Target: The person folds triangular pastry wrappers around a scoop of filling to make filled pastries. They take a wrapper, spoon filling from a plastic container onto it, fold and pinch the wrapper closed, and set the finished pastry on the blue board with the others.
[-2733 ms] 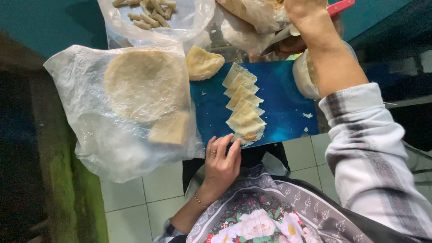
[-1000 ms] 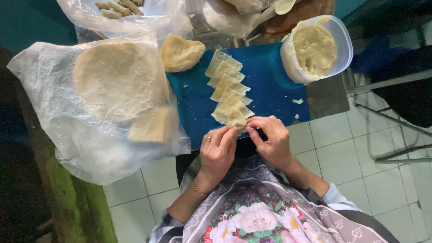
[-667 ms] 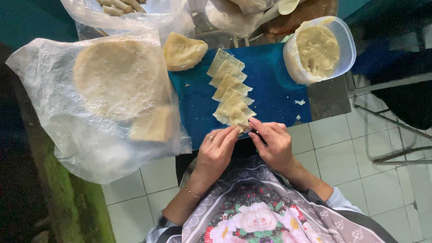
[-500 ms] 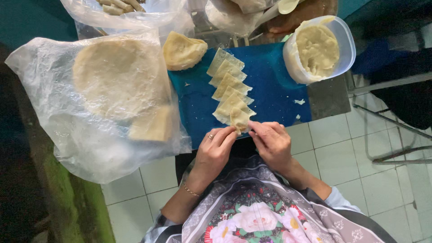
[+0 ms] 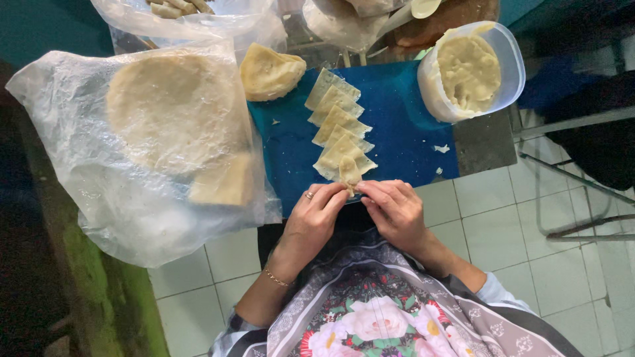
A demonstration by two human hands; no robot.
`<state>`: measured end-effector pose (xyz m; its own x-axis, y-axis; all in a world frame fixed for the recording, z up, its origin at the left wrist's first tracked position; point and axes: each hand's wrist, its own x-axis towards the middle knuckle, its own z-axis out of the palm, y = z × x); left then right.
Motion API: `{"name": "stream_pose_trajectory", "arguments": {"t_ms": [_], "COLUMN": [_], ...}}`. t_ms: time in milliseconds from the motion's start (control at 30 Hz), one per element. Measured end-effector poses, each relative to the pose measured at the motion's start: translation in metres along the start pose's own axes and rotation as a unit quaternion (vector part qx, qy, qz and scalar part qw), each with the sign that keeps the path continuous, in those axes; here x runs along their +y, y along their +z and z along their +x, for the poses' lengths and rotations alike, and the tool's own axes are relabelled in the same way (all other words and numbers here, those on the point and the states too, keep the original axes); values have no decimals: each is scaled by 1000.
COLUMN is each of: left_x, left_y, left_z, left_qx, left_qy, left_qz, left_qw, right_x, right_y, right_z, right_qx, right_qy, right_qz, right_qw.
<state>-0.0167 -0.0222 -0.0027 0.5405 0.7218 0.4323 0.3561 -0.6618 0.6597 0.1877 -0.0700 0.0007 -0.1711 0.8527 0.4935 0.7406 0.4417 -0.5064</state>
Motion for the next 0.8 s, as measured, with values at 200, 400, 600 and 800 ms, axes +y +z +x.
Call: {"name": "stream_pose_trajectory", "arguments": {"t_ms": [200, 400, 600, 800], "left_x": [-4, 3, 5, 2], "left_y": [9, 19, 16, 8], "left_z": [4, 10, 12, 12], "left_qx": [30, 69, 89, 54], "left_qy": [-12, -90, -80, -39], "left_qz": [9, -7, -5, 2], "left_qw": [999, 994, 993, 998], "right_x": [4, 16, 25, 33], "right_y": [-2, 1, 4, 6], "right_z": [4, 18, 27, 34], "right_qx": [-33, -52, -88, -128], "right_qy": [-7, -32, 53, 163], "right_qz": [-17, -27, 67, 115], "right_qw": [999, 998, 992, 972]}}
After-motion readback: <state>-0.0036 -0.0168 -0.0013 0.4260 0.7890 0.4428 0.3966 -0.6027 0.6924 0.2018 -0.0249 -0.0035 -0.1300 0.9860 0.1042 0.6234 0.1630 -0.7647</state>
